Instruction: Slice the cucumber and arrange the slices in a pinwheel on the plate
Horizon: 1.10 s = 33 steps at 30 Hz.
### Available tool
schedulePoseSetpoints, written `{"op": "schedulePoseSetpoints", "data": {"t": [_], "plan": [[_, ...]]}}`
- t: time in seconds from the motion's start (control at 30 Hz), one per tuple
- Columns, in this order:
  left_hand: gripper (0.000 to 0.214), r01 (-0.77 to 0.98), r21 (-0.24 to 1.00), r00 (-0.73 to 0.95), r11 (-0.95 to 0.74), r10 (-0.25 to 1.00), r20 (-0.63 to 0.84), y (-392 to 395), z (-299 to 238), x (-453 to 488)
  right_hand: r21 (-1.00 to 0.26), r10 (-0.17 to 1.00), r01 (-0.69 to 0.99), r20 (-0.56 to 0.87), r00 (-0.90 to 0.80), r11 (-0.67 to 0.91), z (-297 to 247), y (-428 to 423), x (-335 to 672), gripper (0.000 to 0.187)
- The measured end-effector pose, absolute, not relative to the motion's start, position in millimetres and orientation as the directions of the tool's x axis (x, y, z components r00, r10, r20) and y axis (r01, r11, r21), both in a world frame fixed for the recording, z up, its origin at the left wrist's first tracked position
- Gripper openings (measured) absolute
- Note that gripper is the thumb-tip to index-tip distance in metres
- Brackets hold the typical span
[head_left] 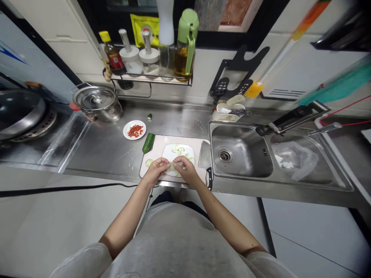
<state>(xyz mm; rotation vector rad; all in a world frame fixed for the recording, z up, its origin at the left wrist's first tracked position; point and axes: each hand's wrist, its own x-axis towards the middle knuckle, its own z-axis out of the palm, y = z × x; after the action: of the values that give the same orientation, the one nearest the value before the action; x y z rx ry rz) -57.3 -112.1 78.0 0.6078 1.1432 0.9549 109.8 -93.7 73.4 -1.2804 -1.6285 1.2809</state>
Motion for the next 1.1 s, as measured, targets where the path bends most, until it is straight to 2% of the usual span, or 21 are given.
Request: {"op": "schedulePoseSetpoints", "data": {"t": [0.13, 0.27, 0.4, 0.53, 0.63, 0.77, 0.9, 1.0, 1.1], "plan": [[0.044, -0.3, 0.79, 0.112, 0.534, 0.843, -0.527, -112, 75, -54, -0.965, 0.953, 0.263, -0.084, -0.292, -0.004, 79, -92, 116, 0.015], [0.052, -0.306, 0.66, 0.235, 0.686, 0.726, -0.646, -111, 73, -49, -0.966, 0.927, 0.258, -0.078, -0.367, 0.021, 81, -90, 122, 0.016], [0.043, -0.361, 0.57, 0.308, 0.738, 0.671, -0.674, -110, 74, -46, -0.951, 0.912, 0.295, -0.034, -0.409, 0.097, 82, -89, 128, 0.016], [0.046, -0.394, 0.602, 0.284, 0.694, 0.715, -0.639, -109, 75, -46, -0.922, 0.903, 0.346, 0.007, -0.431, 0.172, 81, -85, 134, 0.014], [0.053, -0.362, 0.708, 0.185, 0.606, 0.792, -0.582, -109, 73, -46, -0.944, 0.896, 0.319, -0.072, -0.439, 0.081, 75, -82, 136, 0.016], [0.049, -0.213, 0.859, 0.078, 0.466, 0.884, -0.46, -108, 61, -44, -0.951, 0.902, 0.291, -0.214, -0.376, -0.104, 59, -78, 134, 0.021], [0.032, 0.028, 0.932, -0.02, 0.361, 0.933, -0.36, -111, 42, -42, -0.902, 0.908, 0.406, -0.285, -0.307, -0.146, 43, -78, 131, 0.02], [0.019, 0.343, 0.872, -0.082, 0.35, 0.936, -0.343, -115, 34, -41, -0.843, 0.913, 0.528, -0.291, -0.287, -0.103, 36, -78, 127, 0.015], [0.013, 0.612, 0.721, -0.097, 0.323, 0.937, -0.337, -117, 36, -38, -0.786, 0.913, 0.617, -0.277, -0.3, -0.036, 31, -78, 123, 0.009]]}}
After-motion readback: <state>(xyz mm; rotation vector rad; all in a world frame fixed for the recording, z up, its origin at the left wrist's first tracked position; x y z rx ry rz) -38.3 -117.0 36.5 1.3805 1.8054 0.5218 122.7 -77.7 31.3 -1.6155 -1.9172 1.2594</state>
